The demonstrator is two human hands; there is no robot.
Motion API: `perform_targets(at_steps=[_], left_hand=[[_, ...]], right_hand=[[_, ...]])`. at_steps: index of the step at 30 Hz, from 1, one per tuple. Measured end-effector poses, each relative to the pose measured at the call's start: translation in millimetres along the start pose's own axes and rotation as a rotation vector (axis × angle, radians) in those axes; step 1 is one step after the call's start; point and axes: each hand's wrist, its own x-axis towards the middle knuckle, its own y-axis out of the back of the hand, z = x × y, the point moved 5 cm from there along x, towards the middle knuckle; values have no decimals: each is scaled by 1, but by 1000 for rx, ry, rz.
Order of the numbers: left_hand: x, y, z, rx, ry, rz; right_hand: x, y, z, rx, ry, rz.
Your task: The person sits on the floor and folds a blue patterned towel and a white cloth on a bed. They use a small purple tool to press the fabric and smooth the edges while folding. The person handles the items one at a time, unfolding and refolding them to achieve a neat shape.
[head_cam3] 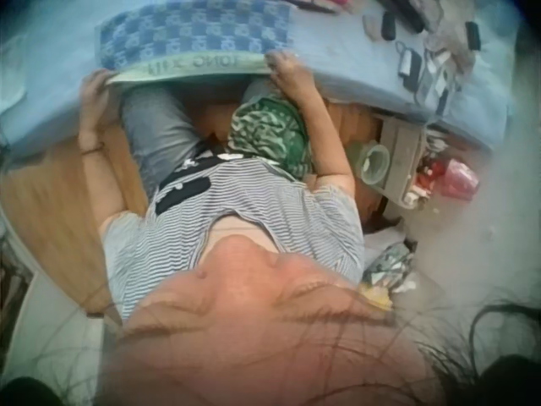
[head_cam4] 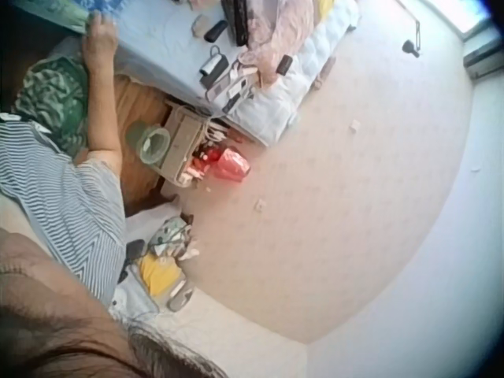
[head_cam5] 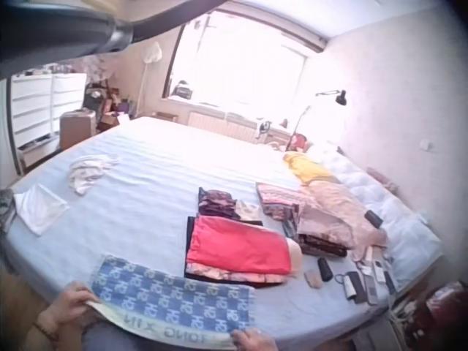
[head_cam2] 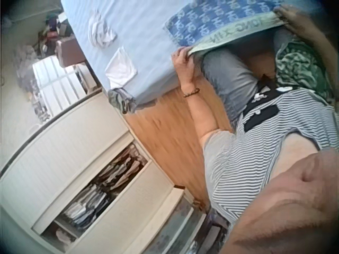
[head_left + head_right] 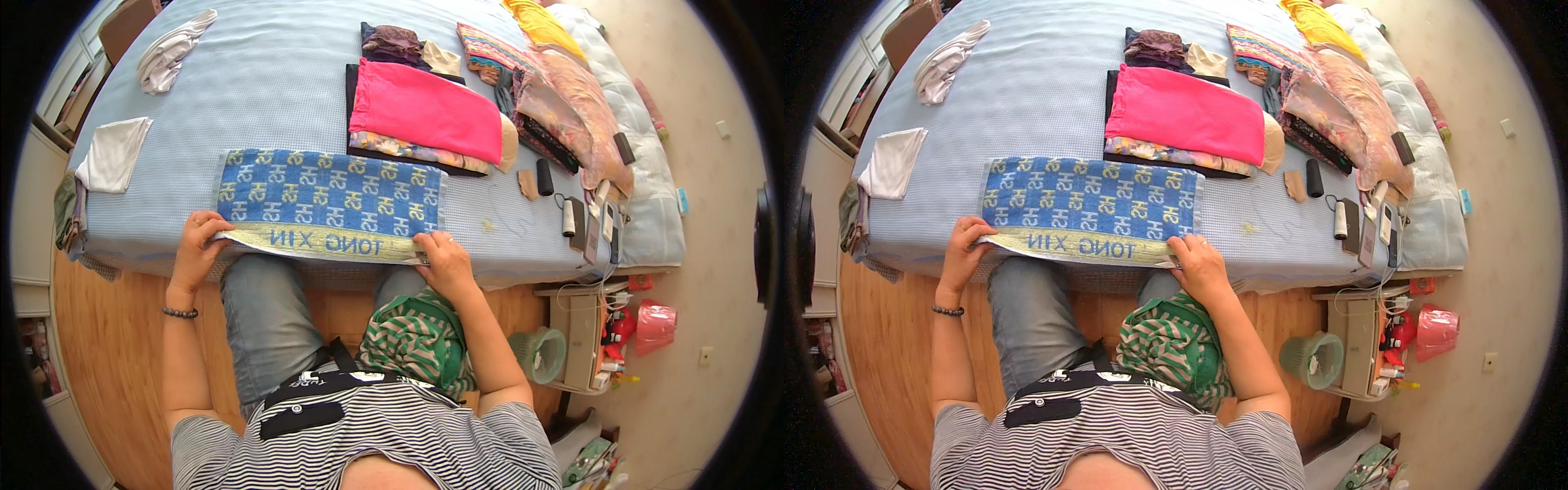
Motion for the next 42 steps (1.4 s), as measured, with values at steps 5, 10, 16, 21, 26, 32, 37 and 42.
perform_targets(at_steps=[5, 10, 16, 21, 26, 32, 37, 42], left_hand=[[4, 3, -9, -103, 67, -66], [-2, 0, -11, -151, 94, -62], [-4, -2, -12, -163, 68, -52], [-5, -1, -9, -229, 101, -44], [-4, -4, -18, -348, 145, 4], [63, 34, -16, -305, 151, 194], [190, 52, -15, -295, 108, 271], [266, 16, -67, -422, 203, 330]], right_hand=[[-4, 5, 22, 182, -15, 108], [-15, 7, 32, 246, -48, 225], [-32, -2, 45, 364, -78, 290], [-37, -8, 50, 551, -132, 306], [-39, -8, 55, 819, -252, 288], [29, 44, 67, 1014, -263, 393], [137, 88, 100, 1025, -315, 461], [215, 54, 148, 943, -378, 506]])
